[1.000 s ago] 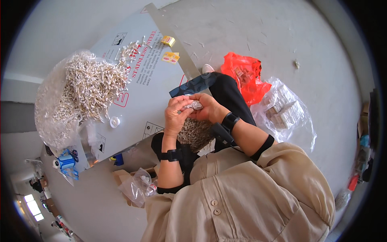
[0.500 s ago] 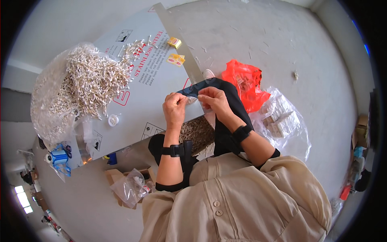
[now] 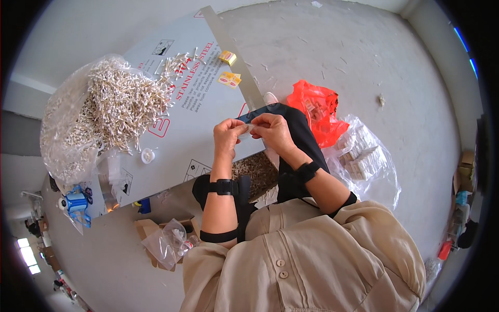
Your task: The recorder is manually picking up cotton swabs, aligning them, and placing them into small plastic packaging sleeves.
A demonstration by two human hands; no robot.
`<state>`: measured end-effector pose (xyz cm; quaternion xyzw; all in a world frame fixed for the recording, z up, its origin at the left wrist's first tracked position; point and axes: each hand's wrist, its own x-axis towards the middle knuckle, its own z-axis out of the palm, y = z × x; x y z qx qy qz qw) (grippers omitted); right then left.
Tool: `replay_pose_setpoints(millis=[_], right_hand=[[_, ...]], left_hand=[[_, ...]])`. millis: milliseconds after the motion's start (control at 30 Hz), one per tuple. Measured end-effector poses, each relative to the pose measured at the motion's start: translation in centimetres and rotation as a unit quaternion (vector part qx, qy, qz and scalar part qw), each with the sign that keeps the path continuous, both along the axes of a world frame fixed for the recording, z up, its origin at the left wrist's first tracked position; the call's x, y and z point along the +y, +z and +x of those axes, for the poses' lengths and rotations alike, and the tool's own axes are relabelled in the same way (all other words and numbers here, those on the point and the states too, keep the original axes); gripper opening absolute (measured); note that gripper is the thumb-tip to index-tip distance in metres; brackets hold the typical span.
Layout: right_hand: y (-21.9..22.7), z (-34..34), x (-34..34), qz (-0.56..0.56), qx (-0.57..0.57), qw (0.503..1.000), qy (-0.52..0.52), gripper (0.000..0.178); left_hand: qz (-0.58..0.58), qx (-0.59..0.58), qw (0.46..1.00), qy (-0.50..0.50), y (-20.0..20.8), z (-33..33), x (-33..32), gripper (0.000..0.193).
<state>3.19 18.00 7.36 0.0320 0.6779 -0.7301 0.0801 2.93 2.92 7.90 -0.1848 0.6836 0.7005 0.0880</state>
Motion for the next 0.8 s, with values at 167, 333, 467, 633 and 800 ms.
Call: replay_pose_setpoints(millis=[167,333,467,633,800], right_hand=[[-0.5,-0.1,0.8,0.045,-0.001,0.998,0.031,0.009],[-0.2,0.1,0.6,0.055,0.015,0.998,0.030,0.007],[-0.6,0.3,0.7,0.079,0.065,0.995,0.021,0.005],[-1.3,0.1,1.0,0.145,0.143,0.979,0.013,0.006],[-0.5,0.0,1.2,0.210,0.226,0.951,0.011,0.005]], left_hand=[[-0.026,-0.036,0.998,-0.048,0.5,-1.0,-0.1,0.013],[-0.052,-0.053,0.993,-0.094,0.1,-1.5,-0.3,0.015],[-0.033,-0.027,0.993,-0.112,-0.3,-1.6,-0.2,0.015],[-0.069,-0.031,0.990,-0.118,-0.1,-1.7,0.1,0.014],[0.016,-0.047,0.995,-0.090,-0.6,-1.1,-0.8,0.012]])
